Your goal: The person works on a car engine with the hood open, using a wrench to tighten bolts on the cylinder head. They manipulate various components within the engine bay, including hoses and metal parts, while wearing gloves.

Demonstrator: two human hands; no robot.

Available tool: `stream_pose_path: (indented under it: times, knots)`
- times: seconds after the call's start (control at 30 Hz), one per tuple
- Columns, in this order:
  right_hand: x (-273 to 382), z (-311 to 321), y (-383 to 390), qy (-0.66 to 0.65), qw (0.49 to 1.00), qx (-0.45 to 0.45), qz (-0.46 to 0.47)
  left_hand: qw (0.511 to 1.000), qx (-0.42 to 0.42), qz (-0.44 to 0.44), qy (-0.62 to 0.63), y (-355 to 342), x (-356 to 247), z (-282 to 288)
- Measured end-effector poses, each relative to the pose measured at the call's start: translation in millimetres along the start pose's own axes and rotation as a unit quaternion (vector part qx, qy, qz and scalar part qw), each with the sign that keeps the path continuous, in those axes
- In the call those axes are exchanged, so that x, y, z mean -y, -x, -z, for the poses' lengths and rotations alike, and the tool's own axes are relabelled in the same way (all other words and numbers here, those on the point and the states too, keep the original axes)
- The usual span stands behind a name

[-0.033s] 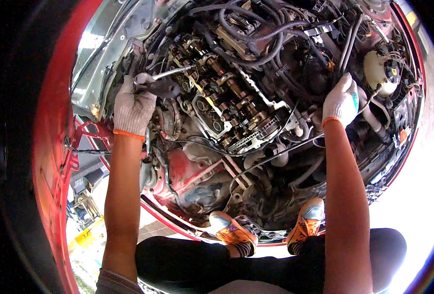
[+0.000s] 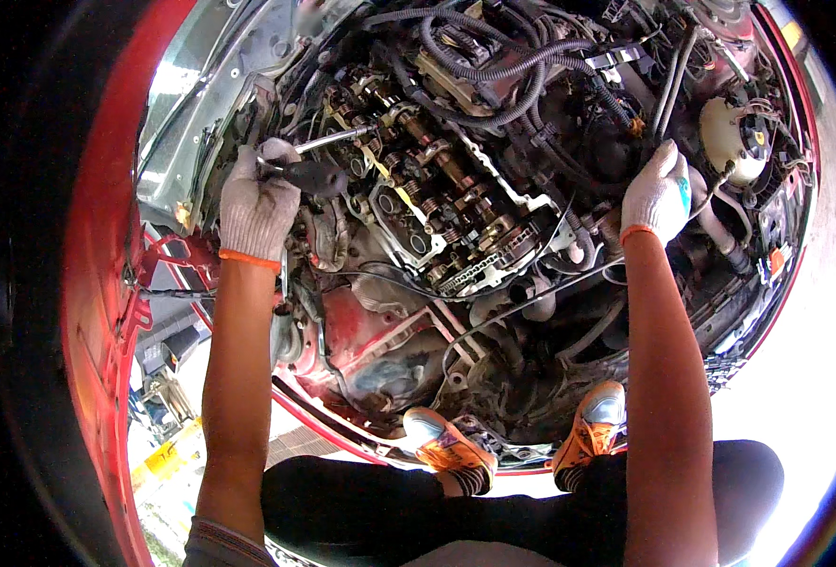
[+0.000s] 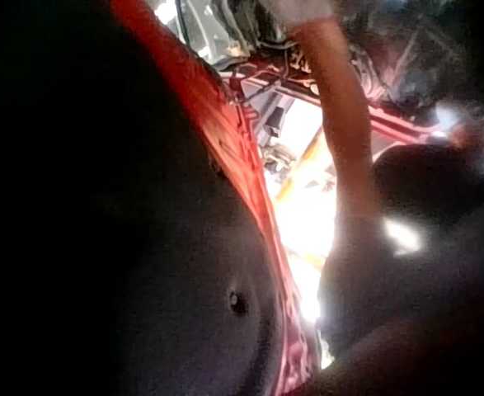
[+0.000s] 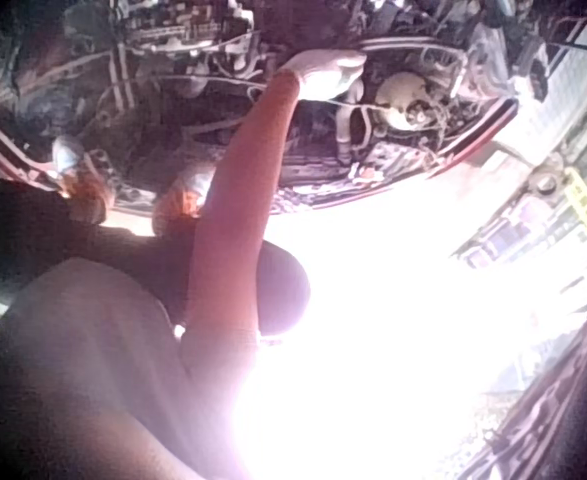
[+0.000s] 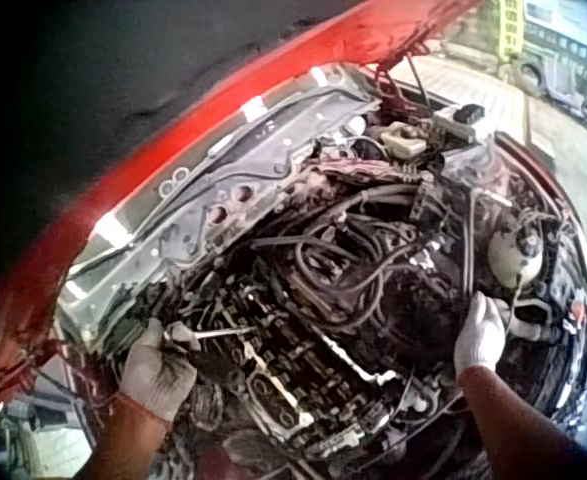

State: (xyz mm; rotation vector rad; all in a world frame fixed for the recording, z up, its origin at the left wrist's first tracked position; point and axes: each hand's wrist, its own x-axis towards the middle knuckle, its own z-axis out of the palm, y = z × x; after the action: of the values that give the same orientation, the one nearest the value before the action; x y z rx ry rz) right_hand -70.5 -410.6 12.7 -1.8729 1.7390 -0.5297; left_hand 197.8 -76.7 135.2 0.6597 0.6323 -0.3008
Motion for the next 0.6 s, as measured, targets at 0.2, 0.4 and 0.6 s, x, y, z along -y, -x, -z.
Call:
stream_pose_path:
  times: [0.2,0.4,0.6]
  knots:
    - [3,1,0,0.016,1.000,-0.005,0.004,0.973,0.161,0.165,0.010,-1,-9,1]
    - [2,1,0,0.017,1.000,0.000,0.010,0.981,0.041,0.119,-0.146,2,-9,-4]
    - [-3,-3,-2,0.019,0.999,-0.023,0.023,0.963,0.049,0.077,-0.254,7,-16,3]
